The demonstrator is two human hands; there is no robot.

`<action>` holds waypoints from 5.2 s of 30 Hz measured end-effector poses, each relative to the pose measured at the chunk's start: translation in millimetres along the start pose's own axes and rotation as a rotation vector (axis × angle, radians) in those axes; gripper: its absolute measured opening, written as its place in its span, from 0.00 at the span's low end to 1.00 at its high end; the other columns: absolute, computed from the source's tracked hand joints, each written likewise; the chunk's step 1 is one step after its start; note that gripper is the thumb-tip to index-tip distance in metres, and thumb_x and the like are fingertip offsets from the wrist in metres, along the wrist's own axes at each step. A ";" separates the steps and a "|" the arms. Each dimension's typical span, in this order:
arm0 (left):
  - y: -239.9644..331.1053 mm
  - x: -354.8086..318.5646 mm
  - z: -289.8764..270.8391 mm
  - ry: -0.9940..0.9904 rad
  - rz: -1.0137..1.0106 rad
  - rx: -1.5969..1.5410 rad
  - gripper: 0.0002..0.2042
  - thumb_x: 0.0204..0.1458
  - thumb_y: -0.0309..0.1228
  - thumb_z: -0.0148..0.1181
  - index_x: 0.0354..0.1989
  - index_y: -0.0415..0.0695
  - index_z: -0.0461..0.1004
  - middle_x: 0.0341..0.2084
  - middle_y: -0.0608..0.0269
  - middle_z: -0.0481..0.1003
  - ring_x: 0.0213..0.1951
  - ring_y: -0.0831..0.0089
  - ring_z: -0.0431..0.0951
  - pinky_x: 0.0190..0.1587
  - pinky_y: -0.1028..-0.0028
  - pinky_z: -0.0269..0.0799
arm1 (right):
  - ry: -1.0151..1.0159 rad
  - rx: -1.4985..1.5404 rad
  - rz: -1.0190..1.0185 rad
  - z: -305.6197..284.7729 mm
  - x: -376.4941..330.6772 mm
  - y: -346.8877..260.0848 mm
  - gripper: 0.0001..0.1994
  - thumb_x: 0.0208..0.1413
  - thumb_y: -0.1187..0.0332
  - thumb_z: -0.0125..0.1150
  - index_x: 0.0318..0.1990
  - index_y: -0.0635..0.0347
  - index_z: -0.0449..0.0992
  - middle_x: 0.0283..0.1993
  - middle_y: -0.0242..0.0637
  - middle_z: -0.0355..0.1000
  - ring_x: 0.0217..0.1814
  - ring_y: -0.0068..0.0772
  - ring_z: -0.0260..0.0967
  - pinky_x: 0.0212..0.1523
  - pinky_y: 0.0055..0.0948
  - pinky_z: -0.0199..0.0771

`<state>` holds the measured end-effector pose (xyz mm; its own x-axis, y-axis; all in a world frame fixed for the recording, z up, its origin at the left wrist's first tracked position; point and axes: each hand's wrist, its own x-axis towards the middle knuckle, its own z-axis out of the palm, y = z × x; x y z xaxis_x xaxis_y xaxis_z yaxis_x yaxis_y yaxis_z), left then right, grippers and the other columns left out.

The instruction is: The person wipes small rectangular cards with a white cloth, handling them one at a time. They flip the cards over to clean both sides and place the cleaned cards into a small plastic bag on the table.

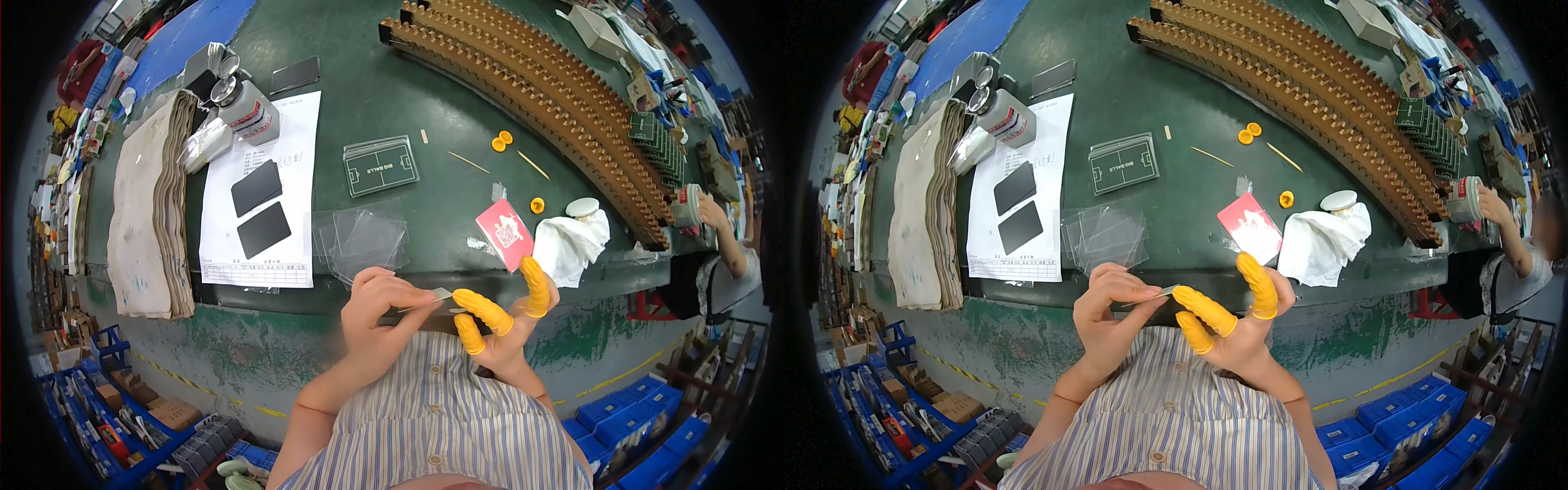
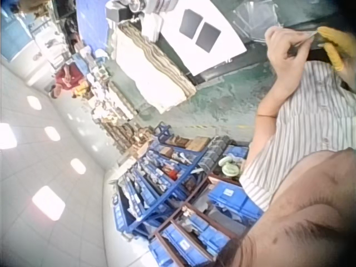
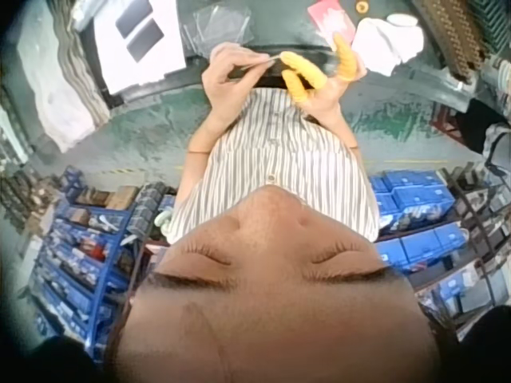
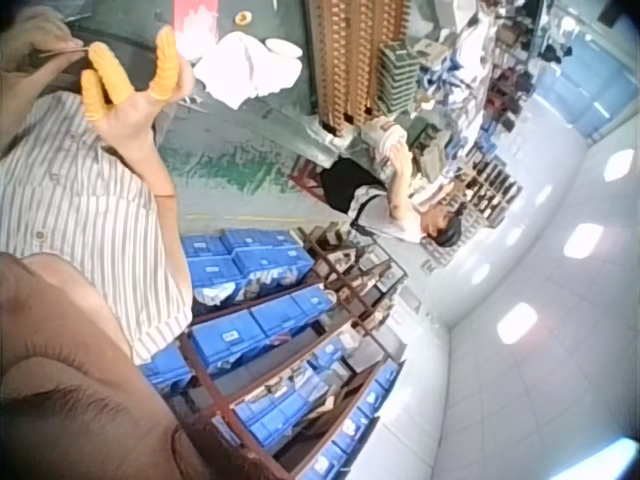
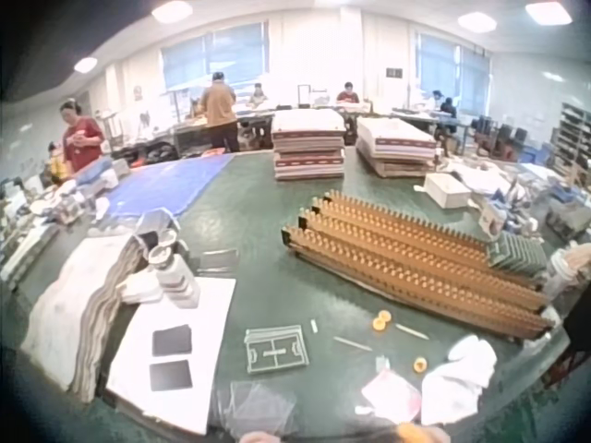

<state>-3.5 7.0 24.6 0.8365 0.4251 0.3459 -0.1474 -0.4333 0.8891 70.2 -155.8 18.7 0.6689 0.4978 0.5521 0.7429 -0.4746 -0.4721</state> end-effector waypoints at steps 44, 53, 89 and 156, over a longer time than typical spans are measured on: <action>3.8 7.8 -6.8 -0.162 -0.151 -0.054 0.36 0.33 0.20 0.71 0.56 0.42 0.63 0.23 0.71 0.78 0.33 0.81 0.75 0.55 0.73 0.55 | 0.114 0.884 0.112 6.8 0.5 25.3 0.55 0.36 0.83 0.67 0.69 0.45 0.36 0.56 0.45 0.60 0.32 0.29 0.68 0.42 0.30 0.64; 5.6 3.6 -5.0 -0.158 -0.205 -0.316 0.35 0.37 0.22 0.70 0.57 0.43 0.61 0.26 0.72 0.79 0.35 0.81 0.77 0.55 0.70 0.57 | 0.025 0.845 0.123 9.3 -7.2 31.8 0.52 0.40 0.82 0.67 0.68 0.47 0.36 0.47 0.40 0.69 0.39 0.29 0.65 0.50 0.32 0.60; 5.4 -5.3 4.0 -0.082 -0.115 -0.207 0.28 0.37 0.14 0.67 0.48 0.38 0.61 0.27 0.62 0.78 0.34 0.77 0.78 0.41 0.80 0.70 | -0.042 0.257 -0.029 -7.3 -3.8 5.7 0.14 0.39 0.64 0.68 0.38 0.37 0.80 0.54 0.40 0.57 0.56 0.44 0.49 0.54 0.37 0.55; 19.7 -2.2 5.3 0.027 -0.350 -0.324 0.26 0.34 0.14 0.68 0.43 0.41 0.64 0.23 0.64 0.78 0.31 0.79 0.77 0.46 0.79 0.64 | -0.183 1.755 0.538 2.9 -5.7 12.9 0.28 0.53 0.50 0.51 0.52 0.64 0.71 0.67 0.47 0.46 0.65 0.36 0.45 0.65 0.37 0.35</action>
<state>-5.4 -6.6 39.8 0.8520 0.5234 0.0129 -0.0201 0.0081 0.9998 76.1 -162.7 7.5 0.7200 0.6865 0.1016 -0.4358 0.5612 -0.7037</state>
